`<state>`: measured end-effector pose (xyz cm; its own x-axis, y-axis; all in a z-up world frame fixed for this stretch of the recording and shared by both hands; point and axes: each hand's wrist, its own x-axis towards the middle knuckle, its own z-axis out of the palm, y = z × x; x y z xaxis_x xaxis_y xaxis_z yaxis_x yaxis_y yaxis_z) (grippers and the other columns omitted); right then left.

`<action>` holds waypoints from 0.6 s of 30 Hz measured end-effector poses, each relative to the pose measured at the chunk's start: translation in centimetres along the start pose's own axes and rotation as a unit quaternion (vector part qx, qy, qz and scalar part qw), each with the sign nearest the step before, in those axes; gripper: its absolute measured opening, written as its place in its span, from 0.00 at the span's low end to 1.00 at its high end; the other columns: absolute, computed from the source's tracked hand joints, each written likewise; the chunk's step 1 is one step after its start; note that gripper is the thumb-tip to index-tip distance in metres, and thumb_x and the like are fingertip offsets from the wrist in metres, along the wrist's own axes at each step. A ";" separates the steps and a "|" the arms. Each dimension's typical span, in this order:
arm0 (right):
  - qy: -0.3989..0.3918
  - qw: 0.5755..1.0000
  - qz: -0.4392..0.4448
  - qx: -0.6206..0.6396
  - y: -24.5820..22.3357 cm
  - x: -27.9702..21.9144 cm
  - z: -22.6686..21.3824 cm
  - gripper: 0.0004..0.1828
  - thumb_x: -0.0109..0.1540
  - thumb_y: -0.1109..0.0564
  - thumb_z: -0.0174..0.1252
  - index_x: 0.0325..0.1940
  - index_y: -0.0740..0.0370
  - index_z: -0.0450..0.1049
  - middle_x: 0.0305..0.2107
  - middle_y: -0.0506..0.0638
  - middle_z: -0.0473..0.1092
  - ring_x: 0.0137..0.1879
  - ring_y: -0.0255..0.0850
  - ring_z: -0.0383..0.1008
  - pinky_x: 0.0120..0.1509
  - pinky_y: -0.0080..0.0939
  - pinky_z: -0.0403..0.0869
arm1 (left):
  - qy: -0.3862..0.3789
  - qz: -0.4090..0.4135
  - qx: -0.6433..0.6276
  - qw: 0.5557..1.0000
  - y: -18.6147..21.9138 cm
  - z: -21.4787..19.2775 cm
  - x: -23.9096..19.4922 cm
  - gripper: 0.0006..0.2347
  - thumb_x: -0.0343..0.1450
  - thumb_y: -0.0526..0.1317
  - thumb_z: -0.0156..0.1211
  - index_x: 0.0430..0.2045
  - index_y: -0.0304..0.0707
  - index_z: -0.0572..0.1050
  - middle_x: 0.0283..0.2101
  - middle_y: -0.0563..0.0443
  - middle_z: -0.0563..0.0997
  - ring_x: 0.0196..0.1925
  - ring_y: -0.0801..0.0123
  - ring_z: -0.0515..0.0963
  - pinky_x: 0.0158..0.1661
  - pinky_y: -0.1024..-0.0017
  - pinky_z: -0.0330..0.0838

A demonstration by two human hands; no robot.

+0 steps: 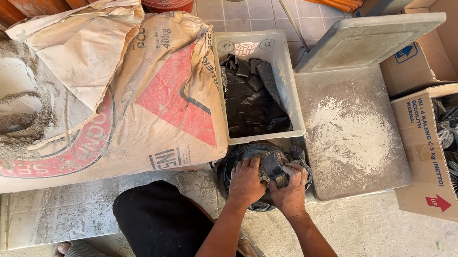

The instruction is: Scooping cement from a large bulk bag into a small plastic bag and weighing it on a mechanical scale.

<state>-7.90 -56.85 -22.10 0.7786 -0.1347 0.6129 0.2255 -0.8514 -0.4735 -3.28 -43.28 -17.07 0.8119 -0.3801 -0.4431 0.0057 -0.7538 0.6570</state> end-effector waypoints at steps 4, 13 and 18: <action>0.004 1.000 0.015 0.027 -0.9 0.9 -0.6 0.28 0.34 0.64 0.60 0.38 0.59 0.63 0.37 0.53 0.63 0.42 0.51 0.67 0.45 0.49 0.66 | 0.002 0.007 -0.010 1.000 0.7 -1.1 -0.5 0.27 0.65 0.40 0.53 0.58 0.42 0.50 0.56 0.41 0.59 0.60 0.44 0.57 0.58 0.45 0.53; -0.009 0.966 0.120 0.227 -7.5 5.9 -1.0 0.29 0.41 0.68 0.63 0.45 0.63 0.63 0.42 0.54 0.61 0.47 0.40 0.66 0.49 0.34 0.71 | 0.189 0.085 0.010 0.978 -0.1 -6.7 -3.2 0.33 0.57 0.42 0.63 0.56 0.40 0.54 0.53 0.45 0.64 0.55 0.51 0.61 0.52 0.56 0.56; -0.018 0.943 0.120 0.309 -12.6 9.9 1.3 0.30 0.43 0.63 0.67 0.47 0.63 0.62 0.43 0.53 0.61 0.43 0.40 0.69 0.50 0.36 0.73 | 0.263 0.091 0.010 0.960 -1.1 -13.9 -7.0 0.32 0.58 0.42 0.61 0.56 0.43 0.54 0.56 0.46 0.63 0.56 0.53 0.61 0.52 0.55 0.54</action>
<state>-2.28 -46.78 -10.91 0.8678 -0.2581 0.4246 0.3300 -0.3396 -0.8808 -0.84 -32.32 -6.24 0.9812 -0.1865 0.0502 -0.1703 -0.7127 0.6805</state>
